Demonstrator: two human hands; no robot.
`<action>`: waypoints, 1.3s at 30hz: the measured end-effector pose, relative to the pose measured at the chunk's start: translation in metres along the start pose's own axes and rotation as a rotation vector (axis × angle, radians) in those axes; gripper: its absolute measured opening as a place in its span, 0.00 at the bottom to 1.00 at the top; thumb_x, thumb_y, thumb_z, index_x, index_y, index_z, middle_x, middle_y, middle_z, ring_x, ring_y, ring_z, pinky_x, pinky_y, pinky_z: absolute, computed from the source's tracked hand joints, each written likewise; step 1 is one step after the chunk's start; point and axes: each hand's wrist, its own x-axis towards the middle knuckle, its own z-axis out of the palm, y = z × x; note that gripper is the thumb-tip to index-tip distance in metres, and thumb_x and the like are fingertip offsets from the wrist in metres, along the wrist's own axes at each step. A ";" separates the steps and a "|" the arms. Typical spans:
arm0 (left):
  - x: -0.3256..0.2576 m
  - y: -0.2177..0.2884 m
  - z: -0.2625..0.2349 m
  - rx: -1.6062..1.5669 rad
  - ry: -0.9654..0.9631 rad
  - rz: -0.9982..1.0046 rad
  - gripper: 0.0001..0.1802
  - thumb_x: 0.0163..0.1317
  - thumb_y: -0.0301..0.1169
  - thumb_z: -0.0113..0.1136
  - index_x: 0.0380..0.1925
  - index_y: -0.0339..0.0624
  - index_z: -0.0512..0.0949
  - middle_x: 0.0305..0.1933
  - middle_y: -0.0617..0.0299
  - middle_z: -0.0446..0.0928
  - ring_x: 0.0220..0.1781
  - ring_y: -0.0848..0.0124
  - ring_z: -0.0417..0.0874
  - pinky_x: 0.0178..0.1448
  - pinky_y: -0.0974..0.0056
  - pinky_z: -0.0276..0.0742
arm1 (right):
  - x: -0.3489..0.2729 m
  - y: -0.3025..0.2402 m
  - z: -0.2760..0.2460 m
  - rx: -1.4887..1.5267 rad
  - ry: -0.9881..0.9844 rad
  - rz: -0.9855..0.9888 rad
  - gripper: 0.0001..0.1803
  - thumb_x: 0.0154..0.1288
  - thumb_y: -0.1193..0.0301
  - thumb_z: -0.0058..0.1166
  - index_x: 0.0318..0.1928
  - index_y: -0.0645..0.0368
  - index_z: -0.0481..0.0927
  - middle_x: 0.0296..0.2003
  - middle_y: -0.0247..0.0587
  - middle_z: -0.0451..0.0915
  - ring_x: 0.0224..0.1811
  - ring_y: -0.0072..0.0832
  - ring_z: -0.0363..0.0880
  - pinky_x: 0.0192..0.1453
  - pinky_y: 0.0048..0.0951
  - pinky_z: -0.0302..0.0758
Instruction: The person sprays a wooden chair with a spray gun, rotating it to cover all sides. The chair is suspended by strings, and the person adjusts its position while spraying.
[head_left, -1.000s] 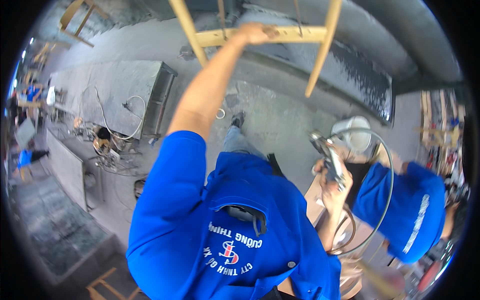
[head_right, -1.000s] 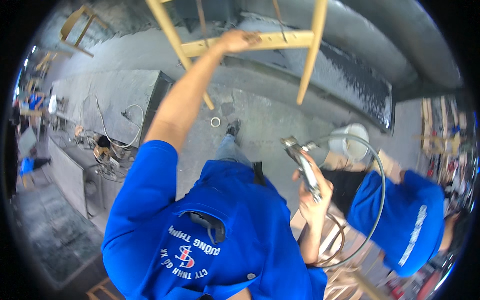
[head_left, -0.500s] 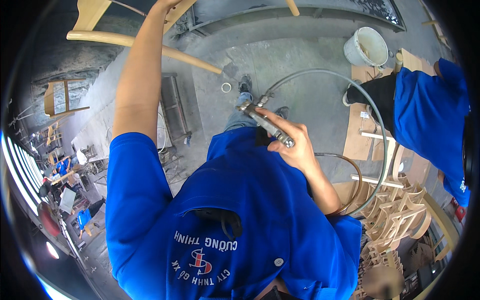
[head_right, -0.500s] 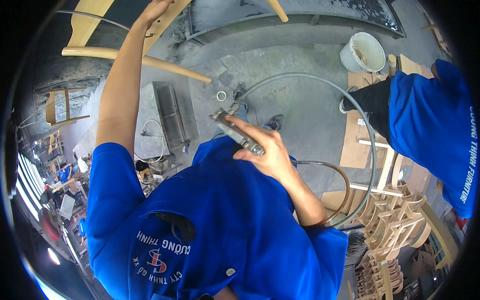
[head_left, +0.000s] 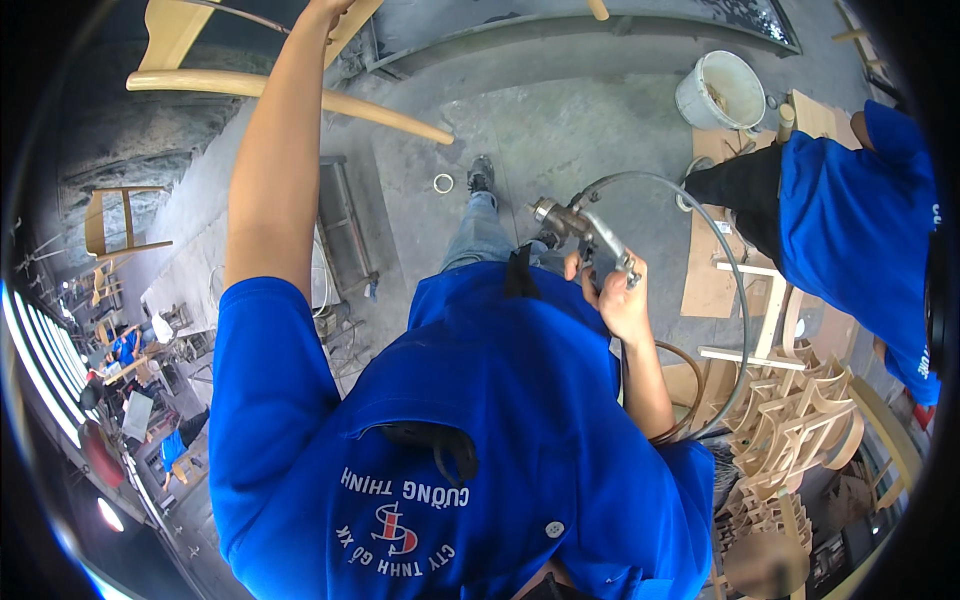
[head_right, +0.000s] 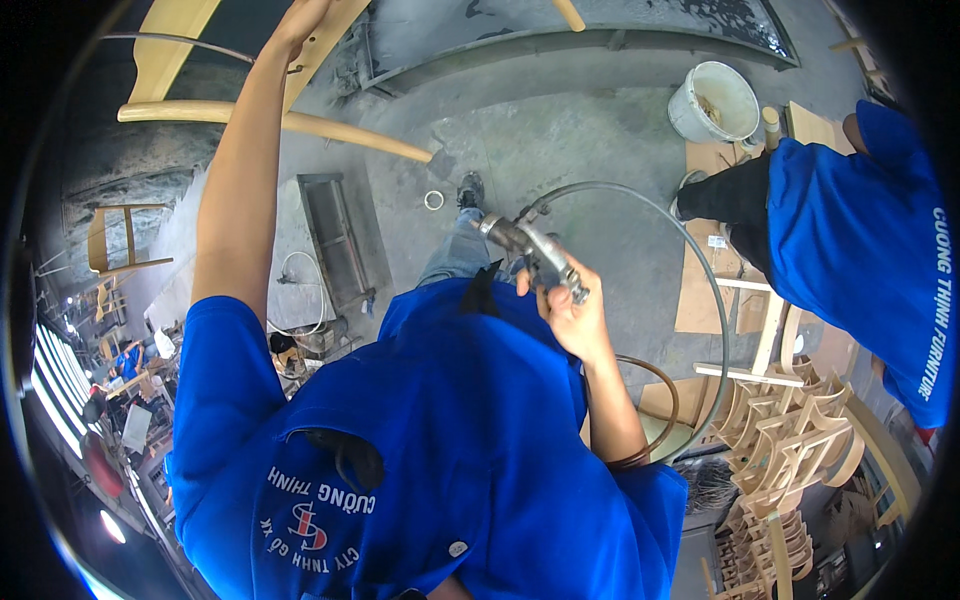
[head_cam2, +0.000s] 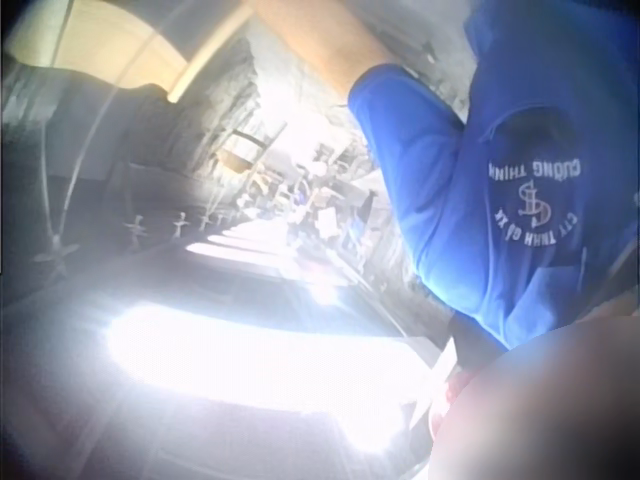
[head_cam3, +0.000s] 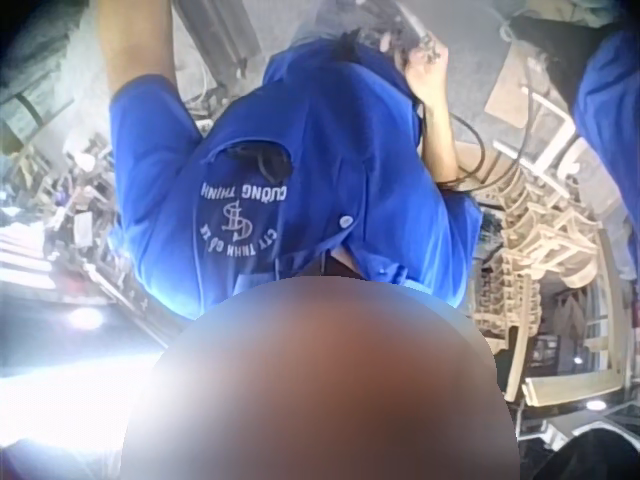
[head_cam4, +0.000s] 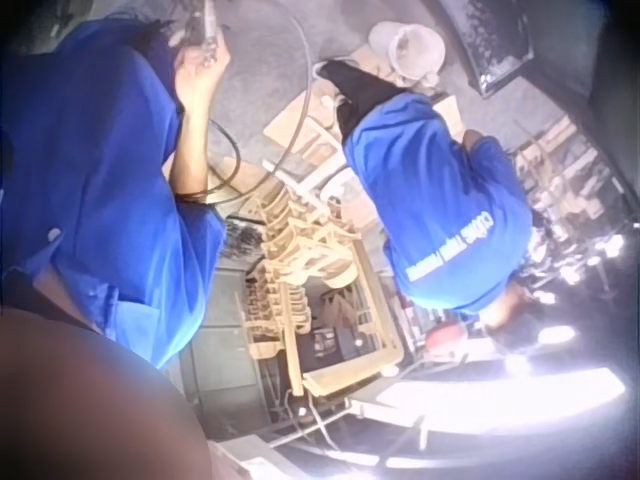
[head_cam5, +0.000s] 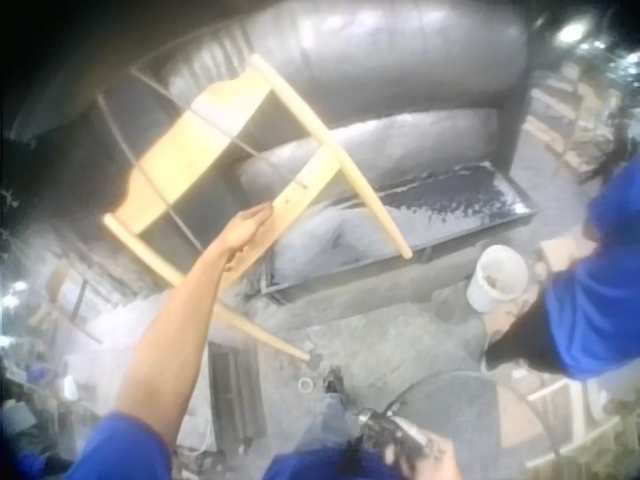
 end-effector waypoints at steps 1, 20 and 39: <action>0.000 -0.001 0.001 -0.027 0.008 0.001 0.36 0.74 0.58 0.48 0.76 0.55 0.67 0.78 0.52 0.67 0.76 0.50 0.68 0.71 0.40 0.70 | 0.004 0.004 -0.004 -0.011 0.020 0.029 0.52 0.68 0.28 0.46 0.64 0.68 0.77 0.28 0.32 0.81 0.19 0.11 0.65 0.23 0.18 0.63; -0.017 -0.080 0.023 -0.630 0.378 0.274 0.28 0.82 0.43 0.42 0.49 0.29 0.85 0.51 0.58 0.85 0.54 0.71 0.79 0.65 0.63 0.69 | -0.024 0.038 -0.056 -0.080 0.110 0.127 0.41 0.75 0.36 0.47 0.55 0.68 0.80 0.25 0.33 0.82 0.16 0.12 0.66 0.19 0.21 0.62; -0.079 -0.085 0.024 -0.736 0.706 0.264 0.17 0.67 0.35 0.59 0.33 0.28 0.86 0.41 0.50 0.89 0.40 0.68 0.86 0.47 0.61 0.79 | -0.038 -0.025 -0.071 -0.282 0.518 -0.105 0.34 0.75 0.39 0.50 0.39 0.64 0.75 0.27 0.37 0.81 0.17 0.11 0.63 0.19 0.18 0.58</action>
